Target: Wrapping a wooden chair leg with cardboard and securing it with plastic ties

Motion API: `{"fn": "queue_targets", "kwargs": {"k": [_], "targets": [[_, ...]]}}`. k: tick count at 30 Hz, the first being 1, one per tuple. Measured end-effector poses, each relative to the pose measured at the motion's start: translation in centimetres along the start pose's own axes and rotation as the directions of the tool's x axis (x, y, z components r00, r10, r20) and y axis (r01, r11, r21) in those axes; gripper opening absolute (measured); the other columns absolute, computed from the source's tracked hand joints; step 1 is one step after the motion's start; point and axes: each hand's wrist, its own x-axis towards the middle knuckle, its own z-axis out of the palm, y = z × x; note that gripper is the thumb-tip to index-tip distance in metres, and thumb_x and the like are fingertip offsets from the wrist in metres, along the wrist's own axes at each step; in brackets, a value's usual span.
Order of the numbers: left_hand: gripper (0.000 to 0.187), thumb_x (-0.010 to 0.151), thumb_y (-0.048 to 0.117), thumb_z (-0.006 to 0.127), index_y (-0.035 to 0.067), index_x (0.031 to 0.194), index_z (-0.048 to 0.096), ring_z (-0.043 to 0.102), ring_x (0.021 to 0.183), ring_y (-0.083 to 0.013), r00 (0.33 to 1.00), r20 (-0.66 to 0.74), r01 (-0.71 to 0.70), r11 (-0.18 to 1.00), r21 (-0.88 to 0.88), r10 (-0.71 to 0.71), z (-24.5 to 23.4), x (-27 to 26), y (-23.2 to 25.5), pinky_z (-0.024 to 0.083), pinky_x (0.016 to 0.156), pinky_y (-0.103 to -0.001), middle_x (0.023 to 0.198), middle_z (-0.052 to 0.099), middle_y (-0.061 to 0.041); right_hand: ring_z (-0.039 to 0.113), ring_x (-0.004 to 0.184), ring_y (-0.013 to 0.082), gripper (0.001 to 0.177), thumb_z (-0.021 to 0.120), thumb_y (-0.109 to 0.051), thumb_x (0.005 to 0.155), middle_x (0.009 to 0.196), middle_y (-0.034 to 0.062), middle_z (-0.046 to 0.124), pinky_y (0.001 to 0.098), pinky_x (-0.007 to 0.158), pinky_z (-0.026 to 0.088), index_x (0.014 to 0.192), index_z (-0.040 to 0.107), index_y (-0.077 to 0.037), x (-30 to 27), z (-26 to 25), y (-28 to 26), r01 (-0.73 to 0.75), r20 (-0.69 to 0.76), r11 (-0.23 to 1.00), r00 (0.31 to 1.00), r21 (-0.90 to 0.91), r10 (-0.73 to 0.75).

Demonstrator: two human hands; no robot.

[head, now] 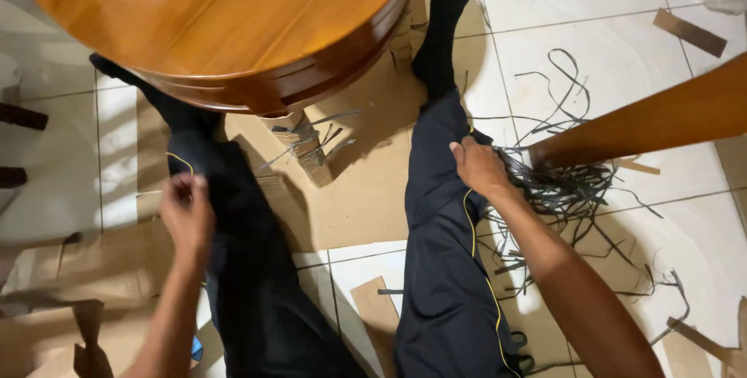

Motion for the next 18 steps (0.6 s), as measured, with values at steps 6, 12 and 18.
{"fn": "queue_targets", "kwargs": {"k": [6,12,18], "targets": [[0.006,0.102,0.005,0.057,0.001,0.106,0.058,0.057,0.083,-0.0185,0.976,0.209,0.081,0.992,-0.093,-0.060,1.2,-14.9,9.2,0.049,0.082,-0.030,0.096,0.063,-0.010,0.059,0.056,0.0515,0.030,0.047,-0.016,0.108,0.069,0.0308,0.063,0.0594,0.057,0.046,0.092,0.053,0.008,6.7,0.3,2.2,0.376,-0.411,0.907,0.869,0.190,-0.274],[0.023,0.093,0.014,0.063,0.002,0.112,0.067,0.065,0.073,-0.0173,0.807,0.490,0.378,0.926,-0.002,-0.329,4.2,-23.3,9.2,0.055,0.071,-0.030,0.085,0.072,-0.009,0.064,0.076,0.0145,0.009,0.050,-0.008,0.101,0.101,0.0056,0.068,0.0252,0.061,0.052,0.105,0.057,-0.011,9.2,-2.1,0.9,0.426,-0.432,0.171,0.902,0.889,-0.003],[0.028,0.094,0.018,0.066,0.003,0.118,0.067,0.073,0.086,-0.0230,0.683,0.536,0.543,0.836,0.082,-0.496,7.4,-25.6,7.4,0.059,0.077,-0.034,0.098,0.073,-0.013,0.057,0.071,0.0222,0.025,0.056,-0.026,0.103,0.083,0.0069,0.064,0.0333,0.067,0.048,0.096,0.066,-0.005,-4.5,3.0,11.0,0.288,-0.536,0.791,0.842,0.539,0.059]]}}
